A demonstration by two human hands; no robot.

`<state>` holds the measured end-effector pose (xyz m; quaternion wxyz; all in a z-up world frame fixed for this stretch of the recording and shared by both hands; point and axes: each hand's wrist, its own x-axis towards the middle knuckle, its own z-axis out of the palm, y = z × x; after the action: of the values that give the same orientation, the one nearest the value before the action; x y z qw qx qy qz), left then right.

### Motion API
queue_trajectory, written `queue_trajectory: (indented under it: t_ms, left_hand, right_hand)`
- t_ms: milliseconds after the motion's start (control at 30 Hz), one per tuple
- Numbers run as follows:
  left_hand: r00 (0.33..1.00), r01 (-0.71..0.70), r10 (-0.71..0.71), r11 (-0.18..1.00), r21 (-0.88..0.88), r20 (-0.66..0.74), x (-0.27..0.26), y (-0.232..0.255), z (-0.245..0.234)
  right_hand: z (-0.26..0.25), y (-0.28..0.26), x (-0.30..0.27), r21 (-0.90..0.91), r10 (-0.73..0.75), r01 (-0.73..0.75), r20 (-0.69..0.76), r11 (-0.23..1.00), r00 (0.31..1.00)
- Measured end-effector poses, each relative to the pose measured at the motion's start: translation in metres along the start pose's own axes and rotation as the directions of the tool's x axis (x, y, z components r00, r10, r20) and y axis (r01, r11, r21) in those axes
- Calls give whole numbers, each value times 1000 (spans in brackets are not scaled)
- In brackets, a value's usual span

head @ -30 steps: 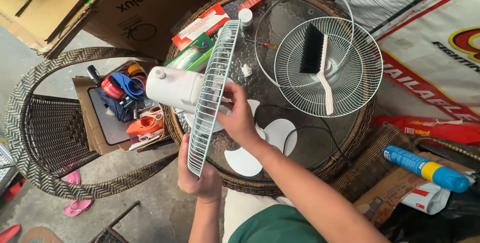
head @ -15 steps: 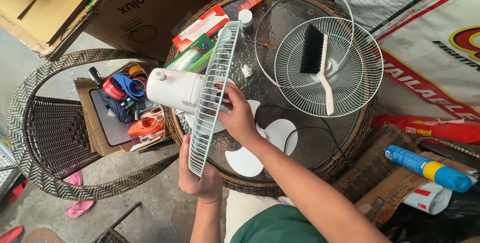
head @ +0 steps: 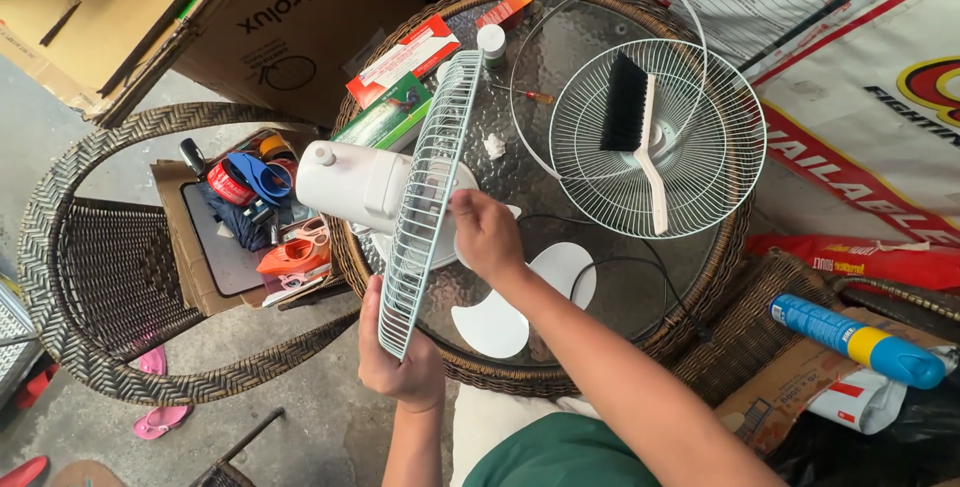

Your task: The person is assembling a white electric fan, attaching the blade and the front grille.

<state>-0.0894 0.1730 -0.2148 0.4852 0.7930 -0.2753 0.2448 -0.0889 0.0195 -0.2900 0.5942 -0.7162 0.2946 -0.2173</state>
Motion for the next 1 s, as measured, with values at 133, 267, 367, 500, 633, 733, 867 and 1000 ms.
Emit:
queue_trajectory:
  t_ms: [133, 267, 367, 500, 633, 733, 867, 1000]
  left_hand:
    - [1000, 4, -4, 1000, -3, 2, 1, 1, 0]
    - [1000, 0, 0, 1000, 12, 11, 2, 3, -1]
    - [1000, 1, -1, 1000, 17, 12, 1, 1, -2]
    - [1000, -3, 2, 1000, 15, 7, 1, 2, -1]
    - [1000, -6, 6, 1000, 18, 9, 3, 3, -2]
    - [1000, -3, 3, 1000, 18, 13, 3, 2, -2]
    - [1000, 5, -6, 1000, 13, 14, 2, 2, -1]
    - [1000, 8, -8, 1000, 12, 15, 2, 2, -1]
  right_hand:
    - [-6, -35, 1, 208, -126, 113, 50, 972, 991]
    - [-2, -42, 0, 390, -136, 96, 76, 916, 988]
    - [0, -37, 0, 444, -141, 95, 72, 891, 987]
    - [6, -26, 0, 505, -148, 99, 59, 857, 987]
    - [5, -32, -3, 411, -276, 260, -22, 874, 961]
    - [3, -40, -4, 108, -391, 397, -77, 911, 917]
    - [3, -36, -6, 267, -322, 316, -22, 911, 947]
    - [5, -41, -8, 226, -385, 392, -74, 892, 920]
